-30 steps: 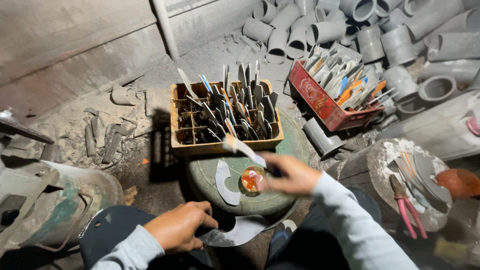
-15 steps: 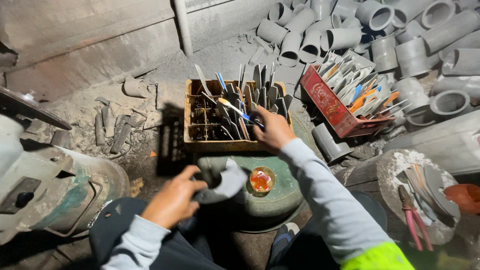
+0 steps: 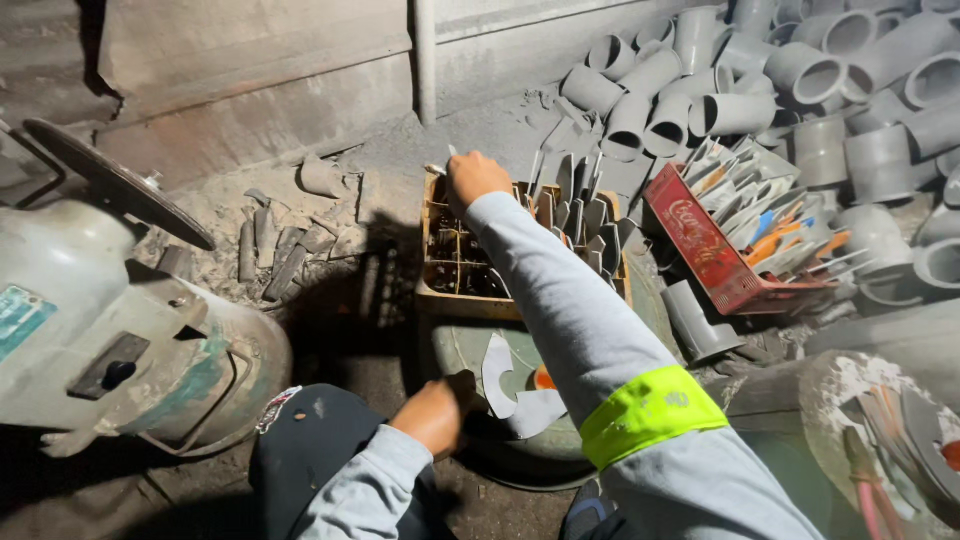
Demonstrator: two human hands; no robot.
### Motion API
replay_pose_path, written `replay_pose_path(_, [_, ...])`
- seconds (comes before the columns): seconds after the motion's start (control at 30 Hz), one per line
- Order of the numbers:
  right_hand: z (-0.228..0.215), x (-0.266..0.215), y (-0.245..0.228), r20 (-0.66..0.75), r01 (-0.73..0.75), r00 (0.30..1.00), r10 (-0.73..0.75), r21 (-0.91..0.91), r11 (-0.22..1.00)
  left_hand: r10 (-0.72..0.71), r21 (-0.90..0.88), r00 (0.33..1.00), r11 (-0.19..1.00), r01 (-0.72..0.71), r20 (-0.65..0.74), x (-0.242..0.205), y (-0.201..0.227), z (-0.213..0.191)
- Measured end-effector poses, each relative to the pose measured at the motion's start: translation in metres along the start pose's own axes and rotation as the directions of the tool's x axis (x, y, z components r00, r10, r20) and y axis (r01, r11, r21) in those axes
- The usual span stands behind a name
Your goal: The person sits on the floor and uses a toothbrush to apply an orange adhesive from a small container onto various flat plastic parts. They pick up each part, coat it with the adhesive, and place it into a compartmentalized crate.
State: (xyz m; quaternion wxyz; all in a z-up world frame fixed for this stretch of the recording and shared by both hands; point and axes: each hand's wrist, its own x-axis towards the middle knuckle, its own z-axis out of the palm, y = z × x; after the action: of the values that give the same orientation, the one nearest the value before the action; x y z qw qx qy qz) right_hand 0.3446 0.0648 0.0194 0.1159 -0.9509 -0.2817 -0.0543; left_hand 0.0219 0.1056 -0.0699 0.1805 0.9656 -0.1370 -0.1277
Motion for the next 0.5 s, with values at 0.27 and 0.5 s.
replay_pose_path(0.27, [-0.058, -0.139, 0.091, -0.013, 0.041, 0.999, -0.04, 0.156, 0.987, -0.15, -0.248, 0.984, 0.961, 0.122, -0.097, -0.022, 0.015, -0.074])
replay_pose_path(0.5, [-0.035, -0.352, 0.127, 0.356, -0.416, 0.843, 0.403, -0.042, 0.908, -0.17, -0.168, 0.978, 0.974, 0.149, -0.118, 0.002, 0.034, -0.068])
